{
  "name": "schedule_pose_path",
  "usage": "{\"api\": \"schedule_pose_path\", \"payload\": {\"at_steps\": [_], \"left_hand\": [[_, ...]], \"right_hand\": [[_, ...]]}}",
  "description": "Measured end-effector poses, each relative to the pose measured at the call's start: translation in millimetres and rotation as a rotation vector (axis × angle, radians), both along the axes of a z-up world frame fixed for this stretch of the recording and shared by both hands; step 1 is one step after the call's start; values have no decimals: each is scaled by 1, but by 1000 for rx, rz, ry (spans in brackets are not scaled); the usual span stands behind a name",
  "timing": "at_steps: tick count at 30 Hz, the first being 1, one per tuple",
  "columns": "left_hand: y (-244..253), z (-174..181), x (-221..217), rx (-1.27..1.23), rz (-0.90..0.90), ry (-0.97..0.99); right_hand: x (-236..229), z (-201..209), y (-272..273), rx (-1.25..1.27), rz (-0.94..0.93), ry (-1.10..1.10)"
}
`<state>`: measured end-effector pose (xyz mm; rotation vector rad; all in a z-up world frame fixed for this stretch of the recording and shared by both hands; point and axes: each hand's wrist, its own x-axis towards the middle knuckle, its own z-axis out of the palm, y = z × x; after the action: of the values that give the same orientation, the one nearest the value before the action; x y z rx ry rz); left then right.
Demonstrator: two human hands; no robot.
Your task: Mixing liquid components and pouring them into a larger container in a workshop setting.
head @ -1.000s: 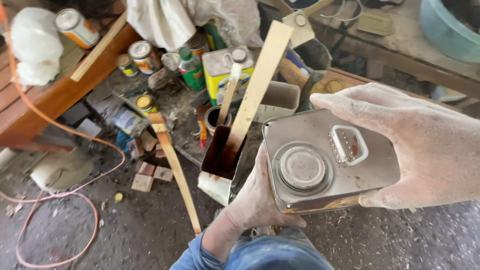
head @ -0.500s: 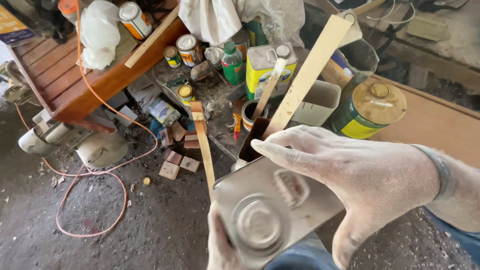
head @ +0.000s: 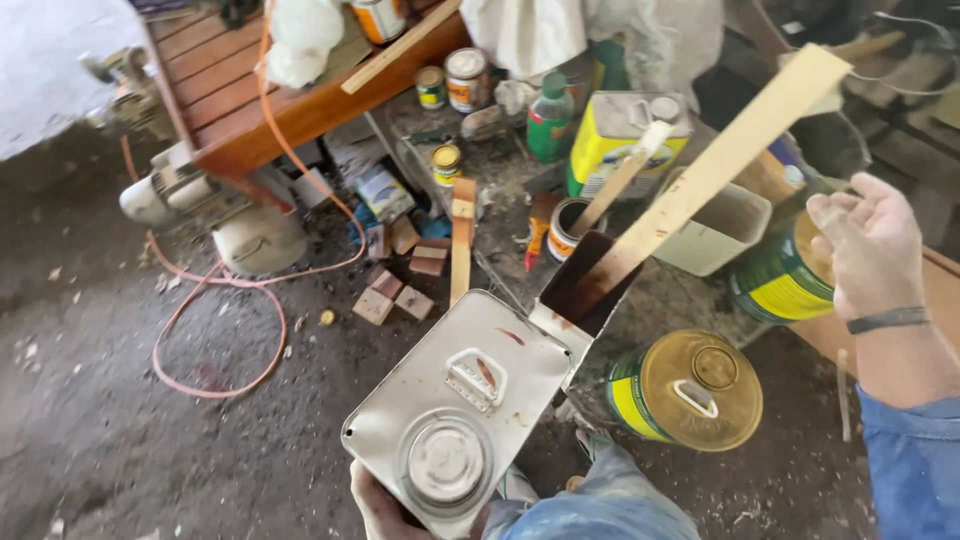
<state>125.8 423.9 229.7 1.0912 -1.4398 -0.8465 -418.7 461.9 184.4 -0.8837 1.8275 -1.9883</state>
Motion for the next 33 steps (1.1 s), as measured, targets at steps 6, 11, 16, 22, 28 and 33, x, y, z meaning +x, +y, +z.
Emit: {"api": "schedule_pose_path", "payload": {"at_steps": [6, 11, 16, 22, 28, 33], "left_hand": [[-13, -22, -21, -47, 119, -176], [-5, -44, -38, -64, 196, -326], [1, -63, -52, -91, 264, -493], [-1, -59, -78, -120, 250, -705], [1, -52, -91, 82, 265, -777], [3, -40, -97, 129, 270, -820]], "right_hand": [[-14, -22, -51, 163, 69, -160], [7, 5, -108, 206, 265, -232], [17, -6, -131, 343, 334, -111], [40, 67, -80, 353, 614, 496], [67, 110, -43, 259, 464, 751], [85, 114, -40, 183, 444, 839]]}}
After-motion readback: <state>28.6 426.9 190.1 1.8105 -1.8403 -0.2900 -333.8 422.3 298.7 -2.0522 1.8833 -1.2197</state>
